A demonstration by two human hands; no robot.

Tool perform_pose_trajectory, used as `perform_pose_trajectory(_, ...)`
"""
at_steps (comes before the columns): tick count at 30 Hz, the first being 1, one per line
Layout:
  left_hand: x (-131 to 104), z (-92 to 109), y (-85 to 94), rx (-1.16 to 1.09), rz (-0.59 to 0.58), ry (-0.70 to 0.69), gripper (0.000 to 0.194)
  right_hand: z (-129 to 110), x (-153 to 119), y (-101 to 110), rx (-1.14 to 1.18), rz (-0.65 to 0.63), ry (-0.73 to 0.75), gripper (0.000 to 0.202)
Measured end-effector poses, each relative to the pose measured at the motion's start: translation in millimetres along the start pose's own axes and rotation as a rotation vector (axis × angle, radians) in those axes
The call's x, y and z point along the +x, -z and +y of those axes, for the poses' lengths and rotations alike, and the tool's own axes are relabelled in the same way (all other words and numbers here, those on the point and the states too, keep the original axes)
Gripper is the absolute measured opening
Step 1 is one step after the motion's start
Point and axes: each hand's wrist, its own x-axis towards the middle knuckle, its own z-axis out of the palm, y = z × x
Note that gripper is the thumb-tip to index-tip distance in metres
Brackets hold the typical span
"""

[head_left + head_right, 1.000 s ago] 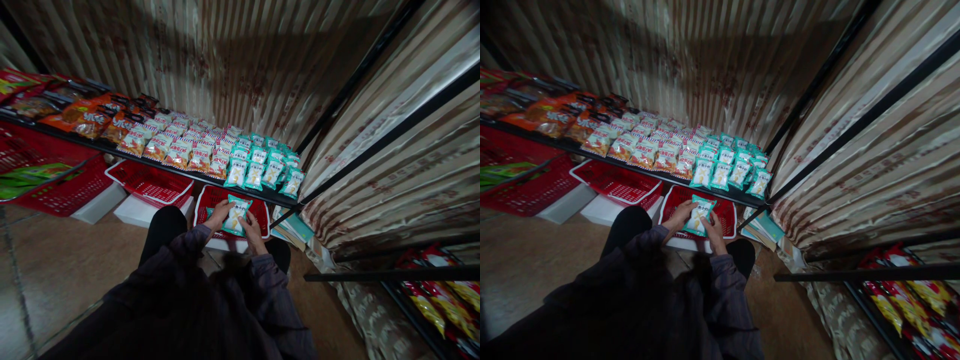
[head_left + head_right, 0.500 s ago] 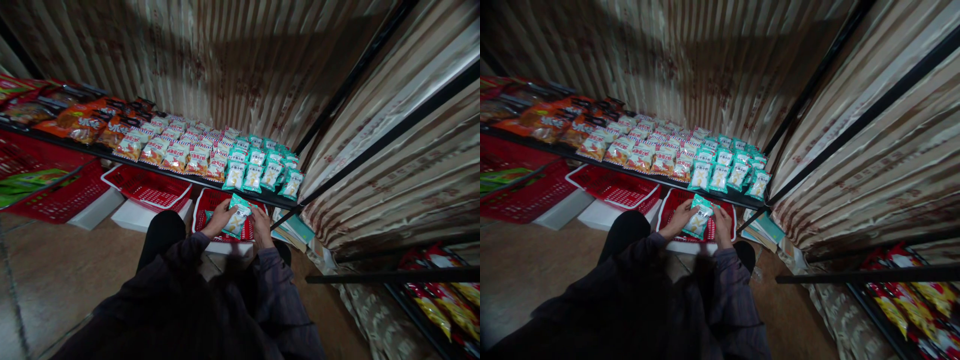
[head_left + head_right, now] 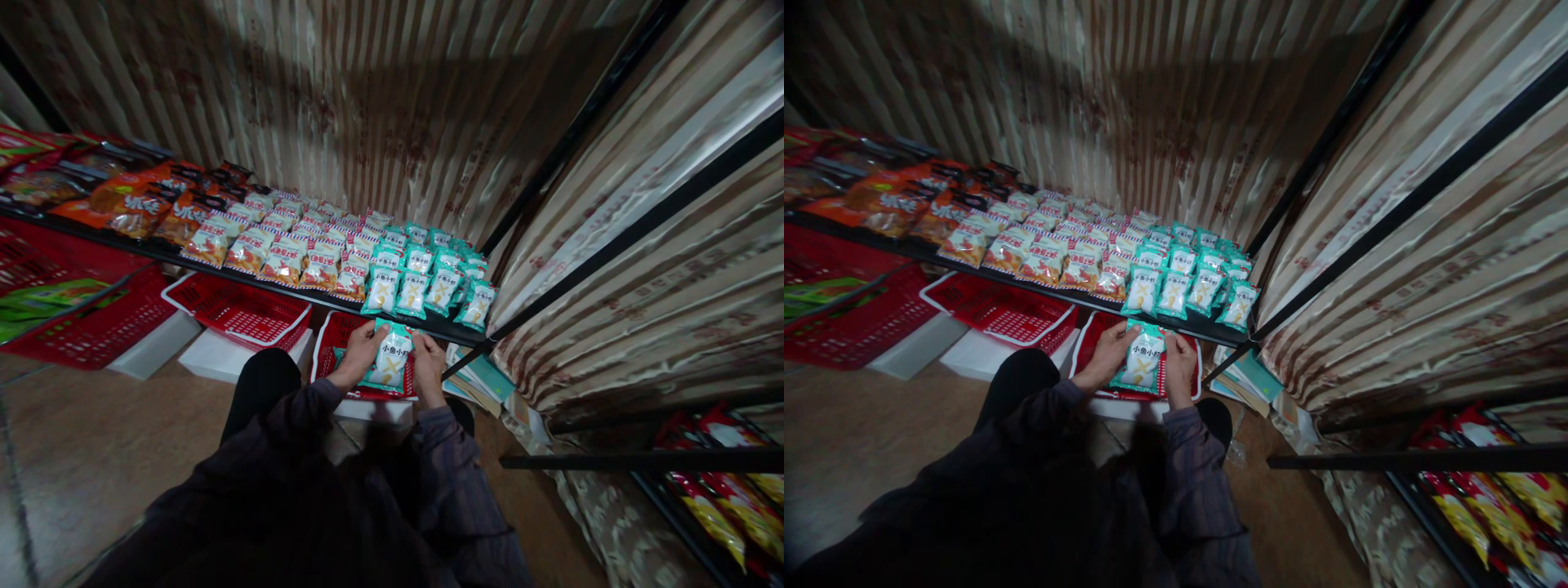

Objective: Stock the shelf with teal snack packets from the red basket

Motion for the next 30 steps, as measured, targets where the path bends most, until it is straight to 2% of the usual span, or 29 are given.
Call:
perform_pose_trajectory(3, 5, 2, -3.6, -0.017, 0.032, 0.01, 0.038, -4, 1, -3, 0.002, 0.045, 0.044, 0.038)
perform_pose_trajectory(9, 4, 8, 3.7, 0.004, -0.038, 0.074, 0.039, -15, 4, -8, -0.011, 0.138, 0.085, 0.034)
perform_pose_trajectory(14, -8, 2, 16.7, 0.037, -0.189, 0.148, 0.042, -13, 8, -7, 0.067, 0.198, 0.025, 0.031)
perform_pose_trajectory(19, -19, 0, 18.6, 0.0, -0.318, 0.156, 0.053, -6, 11, -5, 0.027, 0.19, 0.017, 0.032)
perform_pose_trajectory(22, -20, -2, 18.2, 0.016, -0.306, 0.144, 0.053, -3, 14, -4, -0.028, 0.2, 0.039, 0.034)
perform_pose_trajectory(30, -24, -13, 19.5, -0.005, -0.157, 0.161, 0.048, 5, 18, -8, 0.006, 0.19, -0.002, 0.04)
